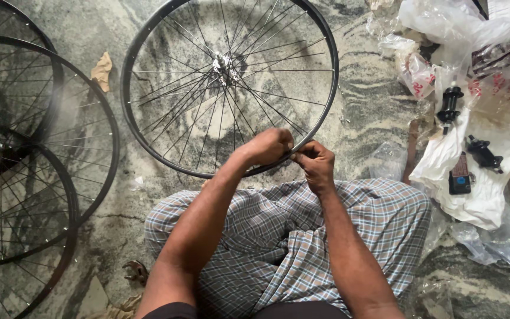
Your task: The person is sitting on the floor assembling a bicycle wheel. They are threading spokes through the rim and hub, and tightening the nipples to secure them in place.
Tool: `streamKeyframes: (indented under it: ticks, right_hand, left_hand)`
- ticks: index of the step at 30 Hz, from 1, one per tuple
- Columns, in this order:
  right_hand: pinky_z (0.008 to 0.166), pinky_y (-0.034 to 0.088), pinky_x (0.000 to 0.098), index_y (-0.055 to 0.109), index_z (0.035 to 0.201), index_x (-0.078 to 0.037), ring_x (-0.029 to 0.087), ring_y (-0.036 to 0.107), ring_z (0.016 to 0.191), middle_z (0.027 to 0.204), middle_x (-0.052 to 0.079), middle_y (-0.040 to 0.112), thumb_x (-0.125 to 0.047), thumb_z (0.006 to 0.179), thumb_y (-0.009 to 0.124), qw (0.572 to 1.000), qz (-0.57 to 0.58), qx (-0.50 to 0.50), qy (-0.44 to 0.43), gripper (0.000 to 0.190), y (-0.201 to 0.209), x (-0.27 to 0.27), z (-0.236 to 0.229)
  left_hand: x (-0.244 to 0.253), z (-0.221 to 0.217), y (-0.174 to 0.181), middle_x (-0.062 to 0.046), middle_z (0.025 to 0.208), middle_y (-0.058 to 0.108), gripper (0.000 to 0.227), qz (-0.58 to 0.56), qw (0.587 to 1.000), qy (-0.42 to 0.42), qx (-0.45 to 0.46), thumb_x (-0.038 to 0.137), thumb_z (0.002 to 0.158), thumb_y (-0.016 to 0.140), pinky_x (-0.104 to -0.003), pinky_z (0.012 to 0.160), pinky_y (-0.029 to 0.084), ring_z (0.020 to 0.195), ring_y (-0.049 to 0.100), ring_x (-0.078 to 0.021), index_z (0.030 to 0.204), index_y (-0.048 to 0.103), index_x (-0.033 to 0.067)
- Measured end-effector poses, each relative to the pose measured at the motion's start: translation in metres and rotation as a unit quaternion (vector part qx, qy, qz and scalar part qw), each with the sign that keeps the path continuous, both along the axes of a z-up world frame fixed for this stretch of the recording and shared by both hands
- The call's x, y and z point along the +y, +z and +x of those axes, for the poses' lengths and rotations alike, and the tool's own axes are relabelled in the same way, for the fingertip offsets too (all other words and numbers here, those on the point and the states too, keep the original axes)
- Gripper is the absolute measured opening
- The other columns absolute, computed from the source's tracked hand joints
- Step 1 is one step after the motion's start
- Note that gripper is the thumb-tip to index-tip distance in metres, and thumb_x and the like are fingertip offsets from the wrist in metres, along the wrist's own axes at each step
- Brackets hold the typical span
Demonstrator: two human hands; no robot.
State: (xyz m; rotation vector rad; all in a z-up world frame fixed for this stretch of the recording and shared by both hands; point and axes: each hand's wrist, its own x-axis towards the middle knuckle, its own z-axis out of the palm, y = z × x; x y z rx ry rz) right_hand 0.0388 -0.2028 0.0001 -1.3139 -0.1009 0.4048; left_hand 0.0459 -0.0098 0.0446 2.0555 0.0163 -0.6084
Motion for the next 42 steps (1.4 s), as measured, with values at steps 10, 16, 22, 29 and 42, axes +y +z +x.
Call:
streamKeyframes:
  ticks: [10, 16, 22, 29, 42]
  right_hand:
    - [0.076, 0.057, 0.0228, 0.072, 0.099, 0.001, 0.008, 0.069, 0.085, 0.094, 0.004, 0.075, 0.004, 0.090, 0.076, 0.999, -0.027, -0.023, 0.009, 0.010, -0.002, 0.000, 0.002]
    - [0.078, 0.058, 0.0229, 0.071, 0.098, 0.000, 0.008, 0.070, 0.084, 0.091, 0.004, 0.074, 0.006, 0.089, 0.075, 0.997, -0.053, -0.047, 0.021, 0.011, -0.005, -0.005, 0.001]
    - [0.075, 0.057, 0.0236, 0.071, 0.097, 0.001, 0.008, 0.067, 0.082, 0.090, 0.004, 0.072, 0.009, 0.086, 0.077, 0.998, -0.032, -0.062, 0.011, 0.014, -0.003, 0.005, 0.004]
    - [0.073, 0.058, 0.0234, 0.071, 0.095, 0.001, 0.008, 0.068, 0.080, 0.087, 0.004, 0.073, 0.007, 0.088, 0.075, 0.997, -0.059, -0.047, 0.017, 0.010, 0.005, 0.002, 0.002]
    - [0.069, 0.054, 0.0218, 0.071, 0.094, 0.001, 0.006, 0.064, 0.077, 0.084, 0.002, 0.071, 0.006, 0.088, 0.077, 0.994, -0.086, -0.069, 0.018, 0.010, -0.003, 0.001, 0.001]
  left_hand:
    - [0.002, 0.002, -0.003, -0.010, 0.086, 0.072, 0.035, 0.028, 1.000, -0.005, 0.010, 0.038, 0.101, 0.055, -0.049, 0.077, 0.056, 0.079, 0.067, -0.0265, 0.097, 0.072, 0.0085]
    - [-0.003, -0.001, -0.001, -0.008, 0.088, 0.071, 0.038, 0.040, 0.999, 0.033, 0.016, 0.043, 0.099, 0.053, -0.045, 0.080, 0.054, 0.081, 0.066, -0.0234, 0.099, 0.073, 0.0104]
    - [0.004, 0.003, 0.012, -0.010, 0.083, 0.067, 0.044, 0.137, 0.990, 0.010, 0.026, 0.044, 0.109, 0.050, -0.042, 0.078, 0.051, 0.076, 0.060, -0.0222, 0.097, 0.072, 0.0078]
    - [0.001, 0.003, 0.005, -0.010, 0.082, 0.067, 0.040, 0.115, 0.993, 0.000, 0.015, 0.037, 0.106, 0.049, -0.043, 0.073, 0.051, 0.071, 0.059, -0.0221, 0.094, 0.072, 0.0070]
    - [0.003, 0.002, 0.000, -0.007, 0.080, 0.069, 0.035, 0.048, 0.998, 0.021, 0.017, 0.040, 0.100, 0.059, -0.041, 0.072, 0.051, 0.072, 0.063, -0.0199, 0.089, 0.070, 0.0092]
